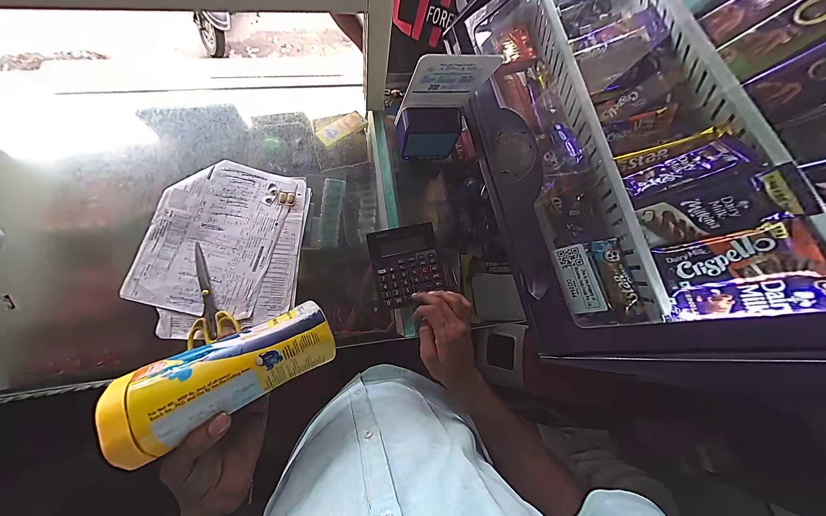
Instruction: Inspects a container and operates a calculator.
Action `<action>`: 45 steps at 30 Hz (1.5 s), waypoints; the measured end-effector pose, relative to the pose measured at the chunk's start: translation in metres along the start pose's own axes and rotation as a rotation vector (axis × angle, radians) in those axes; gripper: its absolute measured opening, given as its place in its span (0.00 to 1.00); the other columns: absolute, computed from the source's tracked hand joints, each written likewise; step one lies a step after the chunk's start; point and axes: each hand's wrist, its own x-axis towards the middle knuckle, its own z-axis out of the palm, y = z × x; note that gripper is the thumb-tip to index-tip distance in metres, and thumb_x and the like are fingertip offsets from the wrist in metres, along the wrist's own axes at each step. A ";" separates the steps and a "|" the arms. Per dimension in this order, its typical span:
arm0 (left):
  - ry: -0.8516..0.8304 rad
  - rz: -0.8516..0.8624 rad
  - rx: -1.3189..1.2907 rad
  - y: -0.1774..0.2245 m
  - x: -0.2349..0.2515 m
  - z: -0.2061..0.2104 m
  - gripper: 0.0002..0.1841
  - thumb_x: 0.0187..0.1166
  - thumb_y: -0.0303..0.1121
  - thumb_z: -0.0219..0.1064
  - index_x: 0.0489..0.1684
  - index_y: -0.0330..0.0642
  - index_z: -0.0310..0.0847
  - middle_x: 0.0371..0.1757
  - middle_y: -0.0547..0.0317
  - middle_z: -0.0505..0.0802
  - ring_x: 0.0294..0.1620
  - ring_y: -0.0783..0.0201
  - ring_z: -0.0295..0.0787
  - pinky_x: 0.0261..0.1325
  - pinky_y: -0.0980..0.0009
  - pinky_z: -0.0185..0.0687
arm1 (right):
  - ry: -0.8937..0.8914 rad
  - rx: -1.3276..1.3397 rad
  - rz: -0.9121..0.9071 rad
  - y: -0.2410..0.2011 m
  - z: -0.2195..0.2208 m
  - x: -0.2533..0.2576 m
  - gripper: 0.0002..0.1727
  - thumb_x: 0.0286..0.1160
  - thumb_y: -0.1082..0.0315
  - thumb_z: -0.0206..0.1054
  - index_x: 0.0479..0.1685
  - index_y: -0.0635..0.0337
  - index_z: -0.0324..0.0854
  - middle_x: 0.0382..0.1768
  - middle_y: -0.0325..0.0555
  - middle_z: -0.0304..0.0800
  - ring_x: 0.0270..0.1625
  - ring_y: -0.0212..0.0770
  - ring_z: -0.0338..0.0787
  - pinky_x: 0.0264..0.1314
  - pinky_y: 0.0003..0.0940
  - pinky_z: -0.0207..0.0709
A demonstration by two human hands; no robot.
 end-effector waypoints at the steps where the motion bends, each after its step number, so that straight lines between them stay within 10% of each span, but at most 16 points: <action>1: 0.002 0.006 0.000 0.001 0.000 -0.001 0.23 0.62 0.26 0.79 0.59 0.38 0.88 0.62 0.42 0.92 0.66 0.47 0.89 0.75 0.45 0.79 | 0.010 -0.018 0.034 0.006 0.001 0.001 0.18 0.78 0.66 0.47 0.35 0.51 0.86 0.57 0.44 0.94 0.68 0.51 0.85 0.78 0.51 0.64; 37: -0.001 0.003 -0.074 -0.006 -0.004 -0.006 0.23 0.62 0.23 0.78 0.61 0.35 0.86 0.63 0.38 0.91 0.67 0.43 0.88 0.75 0.41 0.78 | -0.084 -0.052 -0.085 0.010 -0.001 0.011 0.17 0.81 0.65 0.48 0.42 0.48 0.87 0.55 0.37 0.94 0.69 0.48 0.84 0.80 0.55 0.57; 45: -0.007 0.008 -0.081 -0.005 -0.007 -0.006 0.23 0.63 0.22 0.78 0.61 0.34 0.86 0.63 0.37 0.91 0.67 0.43 0.88 0.75 0.41 0.78 | -0.188 -0.106 -0.052 0.011 0.007 0.030 0.20 0.82 0.61 0.46 0.50 0.48 0.87 0.68 0.37 0.90 0.79 0.53 0.77 0.81 0.62 0.55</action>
